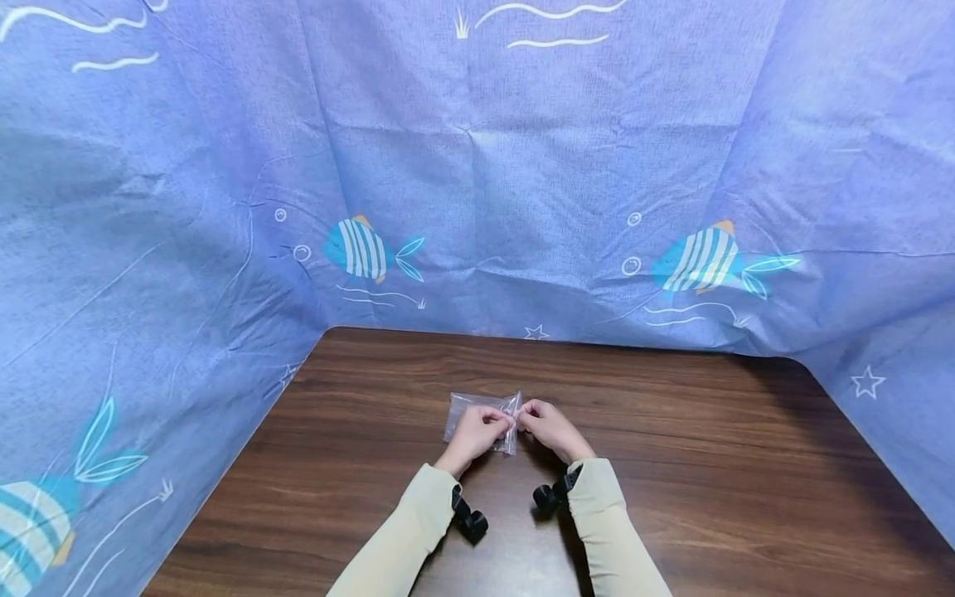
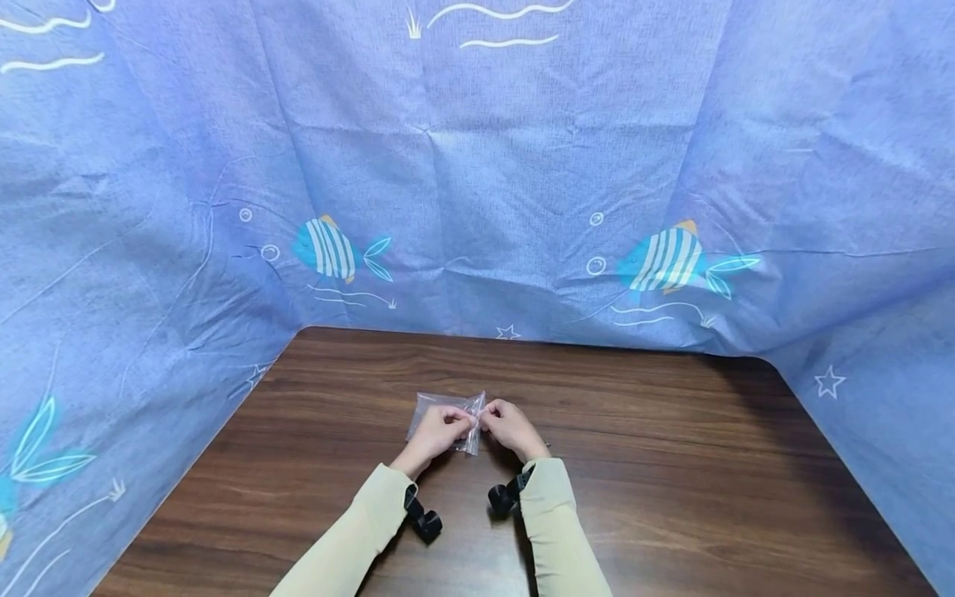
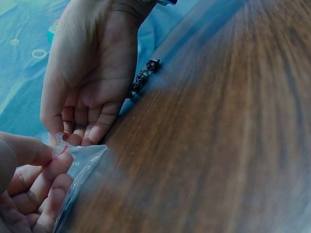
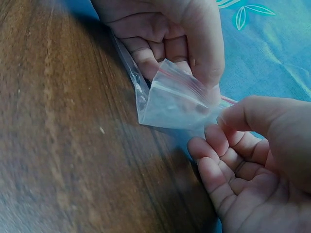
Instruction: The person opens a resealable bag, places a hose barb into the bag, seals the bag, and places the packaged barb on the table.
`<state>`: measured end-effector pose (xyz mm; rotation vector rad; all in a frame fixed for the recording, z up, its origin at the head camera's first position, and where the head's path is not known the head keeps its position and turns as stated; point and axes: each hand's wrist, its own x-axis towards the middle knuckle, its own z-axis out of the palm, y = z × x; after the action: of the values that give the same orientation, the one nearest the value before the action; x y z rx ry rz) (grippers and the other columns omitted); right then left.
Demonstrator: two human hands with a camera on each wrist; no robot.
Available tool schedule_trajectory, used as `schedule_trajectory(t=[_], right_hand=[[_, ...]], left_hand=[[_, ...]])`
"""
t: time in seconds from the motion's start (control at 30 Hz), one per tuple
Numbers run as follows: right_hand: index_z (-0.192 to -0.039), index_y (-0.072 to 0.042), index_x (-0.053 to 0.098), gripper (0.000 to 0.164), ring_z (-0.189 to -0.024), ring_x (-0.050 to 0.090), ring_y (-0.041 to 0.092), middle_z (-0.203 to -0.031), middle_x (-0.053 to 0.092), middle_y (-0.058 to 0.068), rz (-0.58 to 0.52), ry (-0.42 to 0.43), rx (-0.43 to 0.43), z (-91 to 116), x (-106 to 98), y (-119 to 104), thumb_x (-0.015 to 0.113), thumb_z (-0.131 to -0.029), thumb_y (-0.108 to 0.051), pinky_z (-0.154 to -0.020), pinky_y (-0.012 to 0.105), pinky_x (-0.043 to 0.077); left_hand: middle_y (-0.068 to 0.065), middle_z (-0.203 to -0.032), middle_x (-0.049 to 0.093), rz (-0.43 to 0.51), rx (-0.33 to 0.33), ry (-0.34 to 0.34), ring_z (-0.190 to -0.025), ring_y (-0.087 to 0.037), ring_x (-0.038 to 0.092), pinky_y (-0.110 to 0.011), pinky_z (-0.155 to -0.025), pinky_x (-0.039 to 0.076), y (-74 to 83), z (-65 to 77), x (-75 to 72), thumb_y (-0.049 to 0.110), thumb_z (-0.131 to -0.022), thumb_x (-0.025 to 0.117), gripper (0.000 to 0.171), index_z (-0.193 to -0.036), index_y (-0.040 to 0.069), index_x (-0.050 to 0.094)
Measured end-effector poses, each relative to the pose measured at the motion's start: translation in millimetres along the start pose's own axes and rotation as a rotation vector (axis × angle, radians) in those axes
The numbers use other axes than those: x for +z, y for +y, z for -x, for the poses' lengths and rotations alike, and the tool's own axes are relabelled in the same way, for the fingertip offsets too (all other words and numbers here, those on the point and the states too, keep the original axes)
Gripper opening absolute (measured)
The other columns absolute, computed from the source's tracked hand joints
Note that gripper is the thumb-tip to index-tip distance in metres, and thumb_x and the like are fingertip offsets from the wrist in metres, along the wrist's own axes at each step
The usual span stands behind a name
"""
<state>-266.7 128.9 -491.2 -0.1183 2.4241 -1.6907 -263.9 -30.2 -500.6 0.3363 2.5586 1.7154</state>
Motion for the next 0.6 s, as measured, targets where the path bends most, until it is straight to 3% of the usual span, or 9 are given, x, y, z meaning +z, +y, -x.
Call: schedule_trajectory(t=[0.17,0.4,0.6], right_hand=[[-0.084,0.001,0.057,0.007,-0.064,0.047,0.015,-0.074,0.052,0.002,0.015,-0.001,0.005,1.5,0.1,-0.9,0.053,-0.084,-0.005,-0.058,0.025,0.039],[-0.081,-0.001,0.057,0.005,-0.065,0.047,0.015,-0.073,0.051,0.001,0.0,0.001,0.008,1.8,0.6,-1.5,0.053,-0.082,-0.004,-0.059,0.025,0.039],[-0.081,-0.001,0.058,0.006,-0.064,0.047,0.015,-0.072,0.052,0.001,0.009,0.01,0.01,1.3,0.3,-2.1,0.053,-0.082,-0.004,-0.058,0.025,0.039]], left_hand=[[-0.01,-0.07,0.07,-0.036,0.013,0.007,-0.058,0.0,0.052,-0.017,-0.058,0.045,0.1,0.6,-1.4,0.007,-0.081,0.063,0.015,-0.084,-0.002,0.074],[-0.006,-0.068,0.068,-0.033,-0.004,0.01,-0.058,0.0,0.052,-0.016,-0.057,0.044,1.1,1.0,-0.8,0.009,-0.082,0.064,0.015,-0.083,-0.003,0.073],[-0.003,-0.063,0.063,-0.028,0.022,0.02,-0.057,-0.001,0.049,-0.018,-0.056,0.042,-0.9,-0.2,-0.8,0.013,-0.084,0.065,0.018,-0.076,-0.002,0.07]])
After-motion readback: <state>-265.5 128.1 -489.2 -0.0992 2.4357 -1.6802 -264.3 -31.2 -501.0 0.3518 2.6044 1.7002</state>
